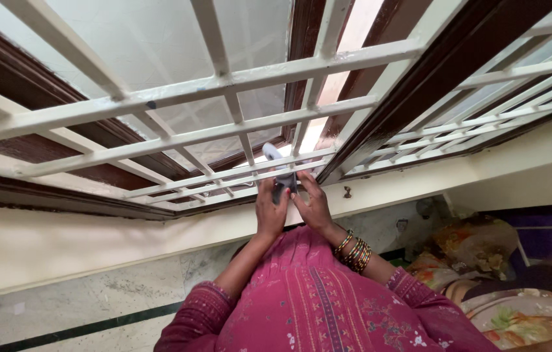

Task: The person cleans a white metal window grill using a blue cloth by hand, wiping the horizontal and vertical bars.

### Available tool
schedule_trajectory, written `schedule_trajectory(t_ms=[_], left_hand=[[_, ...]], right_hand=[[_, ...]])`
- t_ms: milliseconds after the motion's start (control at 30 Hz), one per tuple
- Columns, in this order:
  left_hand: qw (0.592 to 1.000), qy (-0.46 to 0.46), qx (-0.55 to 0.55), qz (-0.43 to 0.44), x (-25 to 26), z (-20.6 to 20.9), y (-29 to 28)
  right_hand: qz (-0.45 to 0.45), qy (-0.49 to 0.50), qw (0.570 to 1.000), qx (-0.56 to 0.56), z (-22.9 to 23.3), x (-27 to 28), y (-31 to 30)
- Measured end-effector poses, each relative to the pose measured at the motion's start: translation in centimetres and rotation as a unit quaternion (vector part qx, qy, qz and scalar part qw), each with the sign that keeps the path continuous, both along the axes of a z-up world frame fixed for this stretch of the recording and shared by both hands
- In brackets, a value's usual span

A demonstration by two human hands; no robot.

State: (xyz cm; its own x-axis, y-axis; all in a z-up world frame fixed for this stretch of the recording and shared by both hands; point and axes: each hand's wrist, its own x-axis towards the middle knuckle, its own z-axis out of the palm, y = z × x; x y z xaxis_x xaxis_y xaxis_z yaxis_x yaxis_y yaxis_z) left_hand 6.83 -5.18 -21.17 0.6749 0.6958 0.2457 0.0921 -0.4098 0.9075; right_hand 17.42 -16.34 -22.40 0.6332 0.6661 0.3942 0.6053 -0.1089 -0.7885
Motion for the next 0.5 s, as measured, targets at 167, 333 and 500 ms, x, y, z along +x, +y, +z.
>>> schedule_trajectory(t_ms=[167,333,500], left_hand=[[0.989,-0.046,-0.108,-0.087,-0.3,-0.1,-1.4],[0.989,0.019,-0.051,-0.139,-0.1,-3.6,-0.1],[0.978,0.071,-0.048,-0.192,1.0,-9.4,1.1]], right_hand=[[0.131,0.427,0.879,0.165,1.2,-0.3,0.2],[0.092,0.202,0.975,0.029,-2.2,0.0,-0.4],[0.101,0.066,0.990,-0.079,-9.3,2.8,-0.1]])
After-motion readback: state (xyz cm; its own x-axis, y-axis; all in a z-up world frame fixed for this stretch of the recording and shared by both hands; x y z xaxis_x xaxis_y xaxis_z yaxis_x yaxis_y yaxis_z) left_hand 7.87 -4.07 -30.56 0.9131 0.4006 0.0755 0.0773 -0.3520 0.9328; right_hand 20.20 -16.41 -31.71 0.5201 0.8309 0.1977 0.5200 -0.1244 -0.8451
